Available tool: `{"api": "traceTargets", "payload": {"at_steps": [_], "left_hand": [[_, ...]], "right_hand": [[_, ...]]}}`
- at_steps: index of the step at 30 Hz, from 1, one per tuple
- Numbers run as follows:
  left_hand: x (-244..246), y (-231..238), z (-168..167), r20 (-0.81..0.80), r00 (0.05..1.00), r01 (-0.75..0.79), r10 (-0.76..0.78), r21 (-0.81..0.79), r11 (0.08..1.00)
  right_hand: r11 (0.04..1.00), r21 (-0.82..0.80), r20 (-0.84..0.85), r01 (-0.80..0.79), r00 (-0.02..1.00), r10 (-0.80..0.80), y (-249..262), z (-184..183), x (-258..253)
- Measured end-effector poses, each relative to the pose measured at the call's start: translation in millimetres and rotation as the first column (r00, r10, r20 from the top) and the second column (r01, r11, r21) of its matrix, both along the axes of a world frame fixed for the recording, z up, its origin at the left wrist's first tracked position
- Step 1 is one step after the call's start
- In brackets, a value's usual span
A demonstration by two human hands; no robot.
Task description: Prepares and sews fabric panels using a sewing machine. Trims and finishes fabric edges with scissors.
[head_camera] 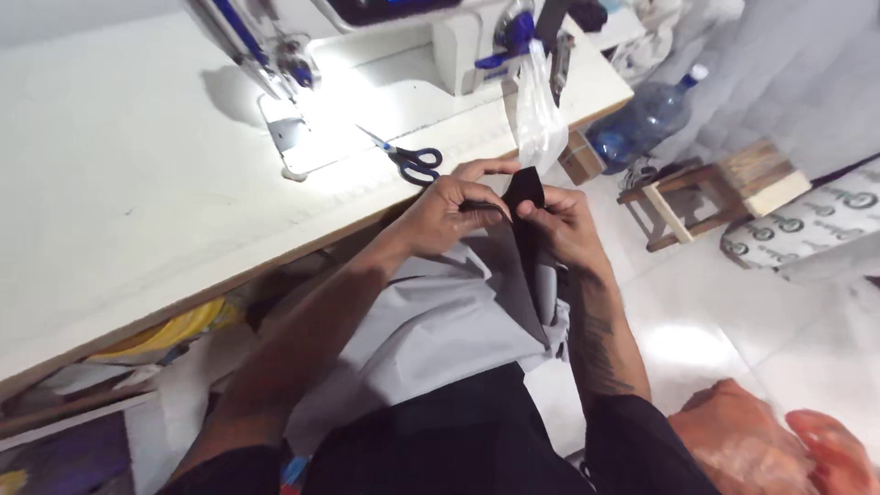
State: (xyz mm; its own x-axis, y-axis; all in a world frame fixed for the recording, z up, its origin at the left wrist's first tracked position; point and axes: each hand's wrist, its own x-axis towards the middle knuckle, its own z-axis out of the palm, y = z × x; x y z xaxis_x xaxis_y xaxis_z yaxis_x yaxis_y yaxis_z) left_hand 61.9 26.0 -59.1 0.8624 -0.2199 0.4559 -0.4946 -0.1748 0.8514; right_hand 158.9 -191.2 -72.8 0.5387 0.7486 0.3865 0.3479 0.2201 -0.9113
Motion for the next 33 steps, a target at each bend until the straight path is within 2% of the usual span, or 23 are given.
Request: {"api": "traceTargets", "payload": {"at_steps": [3, 7, 10, 13, 15, 16, 18, 19, 20, 22, 23, 24, 25, 26, 27, 29, 31, 33], "left_hand": [[-3.4, 15.1, 36.0, 0.087, 0.981, 0.184, -0.174, -0.135, 0.973], [-36.0, 35.2, 93.8, 0.263, 0.958, 0.143, -0.115, -0.091, 0.986], [-73.2, 50.3, 133.6, 0.425, 0.898, -0.073, 0.115, -0.113, 0.991], [-126.9, 65.7, 173.6, 0.513, 0.738, -0.331, 0.439, -0.292, 0.897], [-171.6, 76.3, 212.5, 0.581, 0.527, -0.511, 0.620, -0.367, 0.778], [-196.2, 83.1, 234.9, 0.634, 0.401, -0.587, 0.661, -0.376, 0.717], [-256.2, 92.9, 277.9, 0.729, 0.212, -0.756, 0.651, -0.299, 0.582], [-289.6, 92.7, 297.9, 0.755, 0.148, -0.851, 0.638, -0.232, 0.472], [-323.3, 88.2, 316.7, 0.763, 0.086, -0.934, 0.641, -0.162, 0.318], [-389.5, 78.0, 350.3, 0.742, -0.045, -0.999, 0.668, -0.014, -0.051], [-424.6, 86.4, 366.0, 0.757, -0.057, -0.982, 0.651, 0.075, -0.172], [-463.5, 108.8, 382.3, 0.802, 0.024, -0.955, 0.596, 0.194, -0.223], [-505.1, 143.3, 402.5, 0.827, 0.191, -0.914, 0.529, 0.347, -0.212], [-535.2, 171.1, 420.6, 0.826, 0.303, -0.868, 0.475, 0.445, -0.220], [-555.1, 186.6, 435.5, 0.818, 0.353, -0.826, 0.454, 0.501, -0.259], [-572.1, 193.8, 457.9, 0.802, 0.392, -0.756, 0.450, 0.559, -0.339], [-578.6, 192.2, 467.1, 0.807, 0.369, -0.722, 0.461, 0.561, -0.404], [-584.9, 188.9, 465.6, 0.793, 0.304, -0.688, 0.528, 0.566, -0.454]], "right_hand": [[0.987, -0.137, 0.298, -0.085, 0.947, 0.123, 15.7, 79.4, -6.8], [0.975, -0.219, 0.664, 0.025, 0.737, 0.130, 39.2, 181.4, -33.3], [0.988, -0.136, 0.814, 0.070, 0.577, 0.071, 67.3, 242.3, -67.0], [0.996, -0.048, 0.840, -0.071, 0.536, 0.078, 108.2, 288.7, -100.8], [0.984, -0.018, 0.887, -0.179, 0.451, 0.098, 135.7, 316.5, -125.1], [0.972, 0.007, 0.906, -0.236, 0.412, 0.093, 147.2, 328.2, -140.0], [0.928, 0.078, 0.928, -0.364, 0.367, 0.066, 168.6, 346.2, -174.8], [0.887, 0.120, 0.935, -0.445, 0.351, 0.050, 179.6, 352.3, -193.5], [0.834, 0.152, 0.939, -0.530, 0.340, 0.046, 189.4, 356.5, -212.5], [0.740, 0.214, 0.939, -0.638, 0.344, 0.026, 210.8, 358.5, -248.2], [0.690, 0.226, 0.931, -0.688, 0.361, 0.054, 223.6, 357.1, -265.5], [0.627, 0.231, 0.912, -0.744, 0.389, 0.126, 236.8, 353.7, -283.2], [0.557, 0.235, 0.872, -0.796, 0.426, 0.242, 248.8, 348.7, -301.4], [0.503, 0.221, 0.813, -0.835, 0.443, 0.378, 257.6, 343.3, -319.4], [0.468, 0.192, 0.742, -0.863, 0.439, 0.506, 263.0, 337.9, -336.7], [0.435, 0.161, 0.608, -0.886, 0.436, 0.663, 268.6, 326.0, -370.2], [0.515, 0.165, 0.534, -0.841, 0.515, 0.670, 271.1, 311.4, -400.5], [0.591, 0.214, 0.426, -0.777, 0.619, 0.660, 272.7, 295.8, -423.4]]}}
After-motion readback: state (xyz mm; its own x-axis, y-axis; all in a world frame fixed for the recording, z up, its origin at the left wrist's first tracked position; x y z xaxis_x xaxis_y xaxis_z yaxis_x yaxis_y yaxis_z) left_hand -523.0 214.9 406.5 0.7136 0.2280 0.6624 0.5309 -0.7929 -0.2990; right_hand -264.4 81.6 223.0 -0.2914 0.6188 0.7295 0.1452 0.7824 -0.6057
